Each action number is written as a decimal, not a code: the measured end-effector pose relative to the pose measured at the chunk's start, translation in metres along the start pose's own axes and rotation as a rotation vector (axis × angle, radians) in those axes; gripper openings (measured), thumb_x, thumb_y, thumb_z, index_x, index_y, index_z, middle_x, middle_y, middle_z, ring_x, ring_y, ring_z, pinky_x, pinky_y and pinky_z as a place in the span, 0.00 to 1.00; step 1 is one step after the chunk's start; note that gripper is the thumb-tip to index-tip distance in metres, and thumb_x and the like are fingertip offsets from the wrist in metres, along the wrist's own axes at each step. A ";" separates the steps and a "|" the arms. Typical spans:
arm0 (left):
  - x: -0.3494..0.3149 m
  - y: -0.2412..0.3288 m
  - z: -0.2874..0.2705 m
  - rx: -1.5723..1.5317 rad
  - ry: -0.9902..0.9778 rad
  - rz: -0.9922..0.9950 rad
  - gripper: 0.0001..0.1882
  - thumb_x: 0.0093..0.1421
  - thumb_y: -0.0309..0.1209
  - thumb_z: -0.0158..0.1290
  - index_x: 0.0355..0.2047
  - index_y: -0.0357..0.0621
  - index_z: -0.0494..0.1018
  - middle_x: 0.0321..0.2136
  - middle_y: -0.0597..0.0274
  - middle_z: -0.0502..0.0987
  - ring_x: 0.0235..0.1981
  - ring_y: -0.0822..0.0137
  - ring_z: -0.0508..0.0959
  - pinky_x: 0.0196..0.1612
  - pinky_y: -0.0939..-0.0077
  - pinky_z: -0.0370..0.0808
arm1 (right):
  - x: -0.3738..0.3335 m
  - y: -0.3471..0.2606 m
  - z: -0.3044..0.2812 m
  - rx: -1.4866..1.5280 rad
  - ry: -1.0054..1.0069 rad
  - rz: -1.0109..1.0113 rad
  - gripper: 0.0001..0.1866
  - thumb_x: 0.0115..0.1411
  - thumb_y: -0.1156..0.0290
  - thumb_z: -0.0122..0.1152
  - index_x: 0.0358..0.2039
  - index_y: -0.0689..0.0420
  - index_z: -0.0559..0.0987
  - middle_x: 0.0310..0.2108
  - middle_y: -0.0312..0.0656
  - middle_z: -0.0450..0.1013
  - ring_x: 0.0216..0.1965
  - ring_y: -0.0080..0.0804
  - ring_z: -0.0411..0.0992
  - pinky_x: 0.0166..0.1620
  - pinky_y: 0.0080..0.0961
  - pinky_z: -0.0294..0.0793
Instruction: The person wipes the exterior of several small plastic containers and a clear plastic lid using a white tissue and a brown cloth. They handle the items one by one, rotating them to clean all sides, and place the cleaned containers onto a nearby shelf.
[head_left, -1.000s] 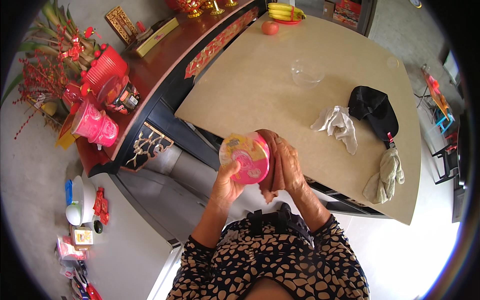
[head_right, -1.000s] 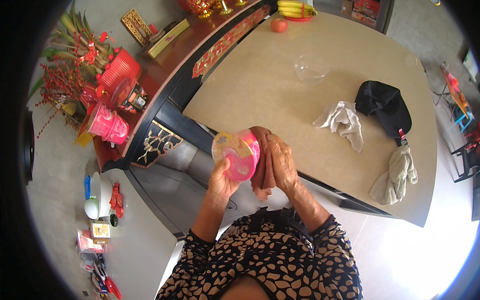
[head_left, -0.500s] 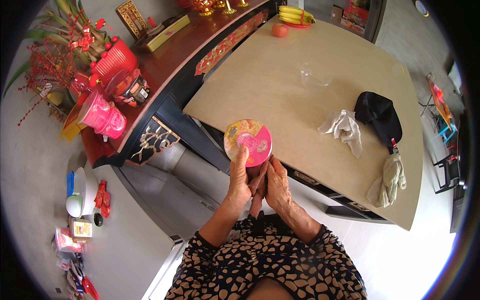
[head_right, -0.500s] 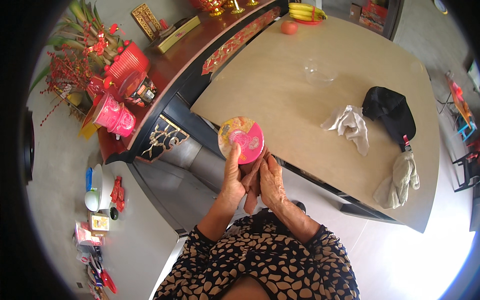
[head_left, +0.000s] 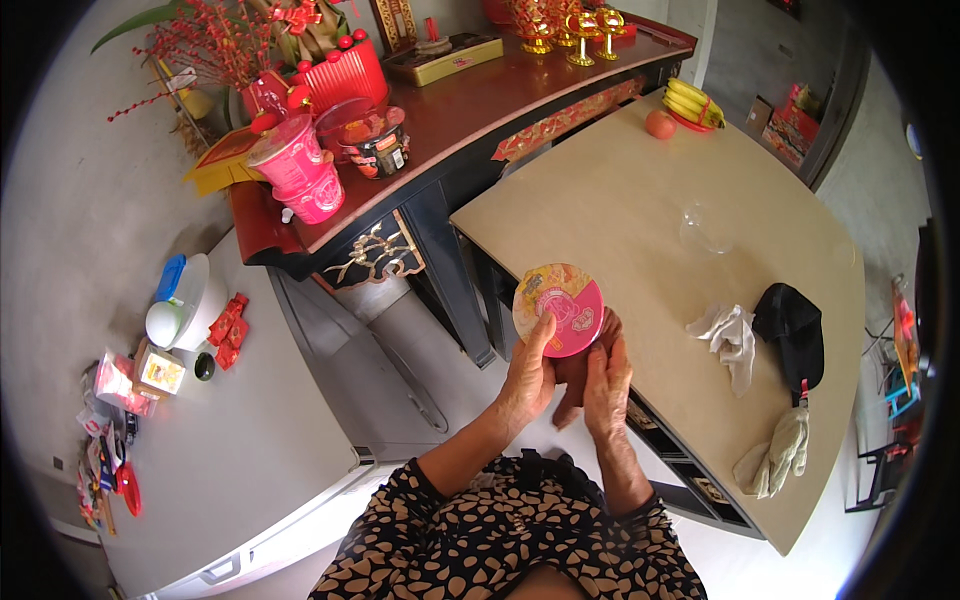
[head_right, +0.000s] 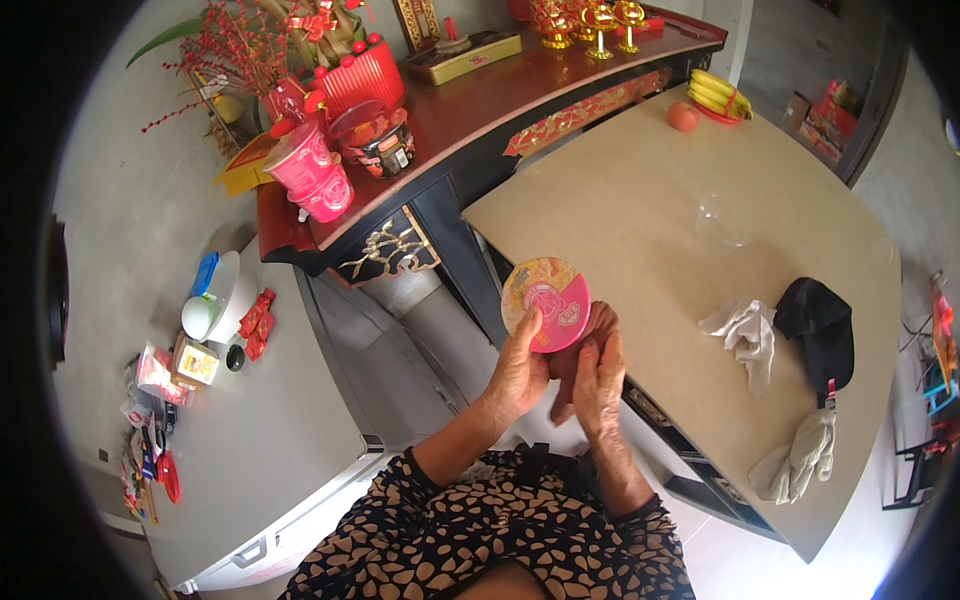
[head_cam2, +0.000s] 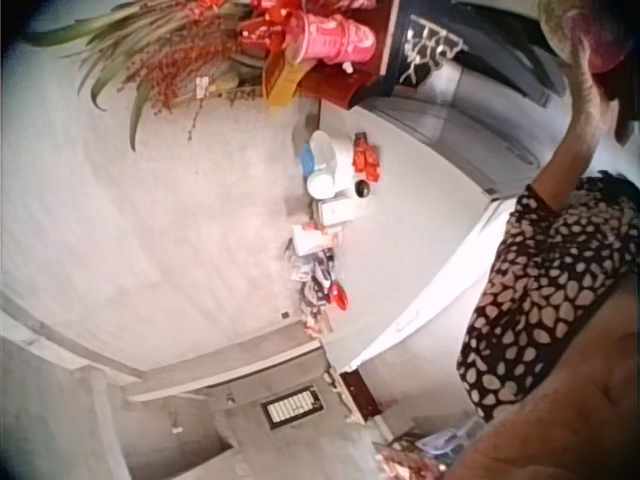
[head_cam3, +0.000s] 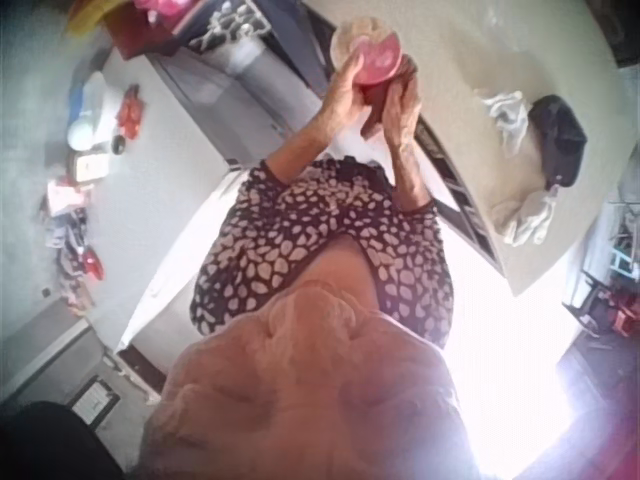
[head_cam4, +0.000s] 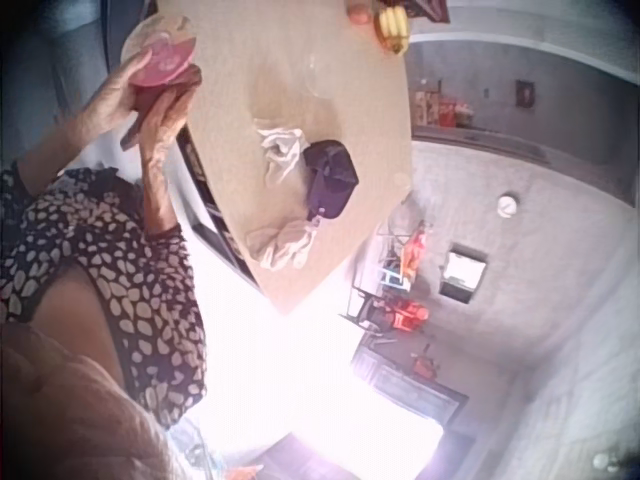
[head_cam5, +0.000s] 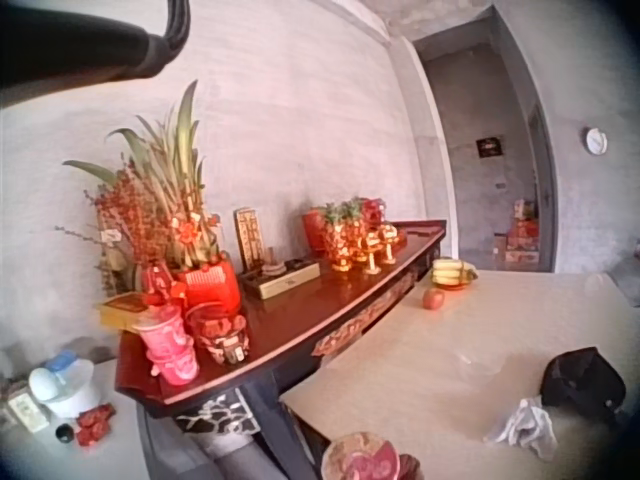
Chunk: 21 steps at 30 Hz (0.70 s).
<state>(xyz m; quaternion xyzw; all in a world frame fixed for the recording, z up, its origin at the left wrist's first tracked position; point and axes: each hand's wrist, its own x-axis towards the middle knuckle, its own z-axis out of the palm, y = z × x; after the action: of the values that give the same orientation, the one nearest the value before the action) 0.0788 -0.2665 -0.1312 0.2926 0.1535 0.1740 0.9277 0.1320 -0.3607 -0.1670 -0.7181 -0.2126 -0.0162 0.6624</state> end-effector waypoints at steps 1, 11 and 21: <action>0.006 -0.002 -0.002 -0.016 0.036 0.064 0.33 0.57 0.49 0.58 0.56 0.44 0.63 0.50 0.63 0.72 0.50 0.68 0.72 0.53 0.68 0.70 | -0.001 0.000 0.003 -0.025 -0.033 0.051 0.10 0.63 0.74 0.44 0.41 0.67 0.67 0.34 0.55 0.71 0.37 0.37 0.72 0.43 0.32 0.71; 0.023 0.021 -0.042 0.039 0.112 0.026 0.35 0.54 0.57 0.56 0.52 0.45 0.66 0.45 0.67 0.73 0.44 0.72 0.72 0.43 0.76 0.68 | -0.004 -0.017 0.004 0.209 -0.578 0.152 0.13 0.62 0.73 0.50 0.46 0.63 0.72 0.34 0.36 0.72 0.36 0.21 0.67 0.41 0.20 0.70; 0.033 0.033 -0.032 0.243 0.220 0.112 0.35 0.54 0.52 0.58 0.58 0.56 0.59 0.46 0.70 0.72 0.41 0.74 0.71 0.36 0.75 0.65 | 0.089 0.022 -0.052 -1.067 -0.019 -0.256 0.32 0.49 0.66 0.64 0.55 0.58 0.66 0.54 0.54 0.65 0.55 0.55 0.62 0.52 0.46 0.64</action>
<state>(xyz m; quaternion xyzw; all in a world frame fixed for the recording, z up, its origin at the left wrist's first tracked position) 0.0877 -0.2115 -0.1425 0.3901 0.2574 0.2366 0.8518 0.2332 -0.3866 -0.1541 -0.9229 -0.2667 -0.1957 0.1971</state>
